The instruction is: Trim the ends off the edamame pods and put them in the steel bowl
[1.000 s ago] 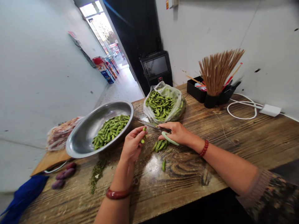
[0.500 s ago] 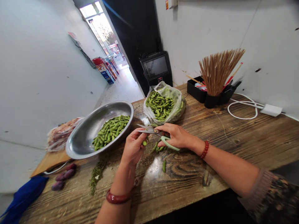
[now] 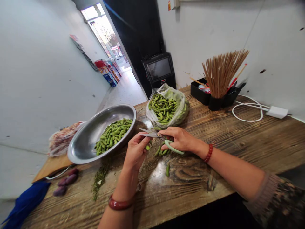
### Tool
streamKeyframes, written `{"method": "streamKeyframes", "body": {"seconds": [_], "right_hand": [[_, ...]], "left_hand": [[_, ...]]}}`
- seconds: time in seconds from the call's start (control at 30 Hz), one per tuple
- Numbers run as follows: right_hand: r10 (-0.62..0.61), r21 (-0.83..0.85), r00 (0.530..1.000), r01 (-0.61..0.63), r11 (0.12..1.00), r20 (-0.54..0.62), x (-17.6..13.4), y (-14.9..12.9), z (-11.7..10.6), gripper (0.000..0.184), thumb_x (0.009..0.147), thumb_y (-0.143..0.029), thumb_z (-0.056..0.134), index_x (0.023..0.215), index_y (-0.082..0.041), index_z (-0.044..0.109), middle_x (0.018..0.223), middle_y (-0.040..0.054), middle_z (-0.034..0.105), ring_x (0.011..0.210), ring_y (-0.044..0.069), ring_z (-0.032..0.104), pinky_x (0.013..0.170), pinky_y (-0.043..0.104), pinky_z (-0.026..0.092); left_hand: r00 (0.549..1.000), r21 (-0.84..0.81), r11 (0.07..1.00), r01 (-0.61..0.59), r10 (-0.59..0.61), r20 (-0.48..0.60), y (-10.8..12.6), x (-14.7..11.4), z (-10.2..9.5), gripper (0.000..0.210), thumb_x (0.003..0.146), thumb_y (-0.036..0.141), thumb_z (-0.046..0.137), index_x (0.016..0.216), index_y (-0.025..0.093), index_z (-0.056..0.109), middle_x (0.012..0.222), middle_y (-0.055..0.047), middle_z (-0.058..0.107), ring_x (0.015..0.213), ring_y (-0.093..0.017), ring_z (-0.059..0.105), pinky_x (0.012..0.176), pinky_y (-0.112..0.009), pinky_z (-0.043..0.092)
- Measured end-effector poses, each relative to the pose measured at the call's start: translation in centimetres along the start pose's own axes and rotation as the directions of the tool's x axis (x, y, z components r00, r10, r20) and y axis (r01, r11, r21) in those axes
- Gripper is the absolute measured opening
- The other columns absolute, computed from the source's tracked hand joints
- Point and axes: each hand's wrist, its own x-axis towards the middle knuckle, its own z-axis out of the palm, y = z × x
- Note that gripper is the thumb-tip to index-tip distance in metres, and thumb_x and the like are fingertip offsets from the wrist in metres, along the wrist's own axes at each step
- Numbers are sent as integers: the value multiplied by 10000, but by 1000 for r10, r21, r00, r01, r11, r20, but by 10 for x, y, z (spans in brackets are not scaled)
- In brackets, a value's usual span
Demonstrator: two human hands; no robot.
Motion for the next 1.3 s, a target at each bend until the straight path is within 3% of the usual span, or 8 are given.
{"method": "streamKeyframes", "body": {"seconds": [0.23, 0.5, 0.7, 0.83, 1.3], "right_hand": [[-25, 10, 1000, 25, 1000, -13, 1, 6, 4, 592, 707, -455, 768, 1208, -173, 629, 824, 34, 604, 682, 129, 547, 650, 239, 450], [30, 91, 999, -32, 995, 25, 2, 5, 3, 514, 710, -449, 763, 1137, -177, 682, 855, 50, 691, 726, 158, 618, 677, 247, 475], [191, 189, 981, -179, 965, -45, 4, 4, 3, 558, 687, -452, 769, 1153, -161, 671, 984, 74, 700, 818, 181, 640, 741, 285, 510], [142, 105, 990, -140, 985, -18, 4, 2, 2, 622, 667, -469, 781, 1190, -168, 630, 920, 60, 657, 755, 161, 599, 704, 290, 498], [132, 71, 991, -130, 989, -32, 4, 1, 2, 631, 674, -484, 776, 1191, -168, 602, 950, 57, 630, 788, 160, 589, 750, 302, 490]], "left_hand": [[1000, 48, 999, 22, -23, 5, 3, -1, -2, 249, 683, 288, 777, 846, 137, 667, 674, 7, 589, 457, -32, 413, 383, -136, 242], [999, 335, 941, -46, 52, -8, 5, 0, -8, 177, 714, 273, 745, 810, 141, 677, 697, 2, 587, 497, -53, 426, 403, -153, 297], [997, 52, 998, 47, -44, -57, 8, 3, -5, 250, 697, 294, 758, 797, 163, 571, 610, 57, 522, 414, -24, 382, 367, -127, 237], [998, -97, 995, 24, -29, -52, 9, 5, -6, 263, 700, 269, 756, 786, 155, 535, 679, 31, 593, 398, 1, 343, 373, -113, 241], [999, -131, 991, 8, -13, -41, 6, 3, 0, 291, 681, 253, 773, 788, 156, 520, 718, 7, 651, 393, 3, 358, 368, -111, 244]]}}
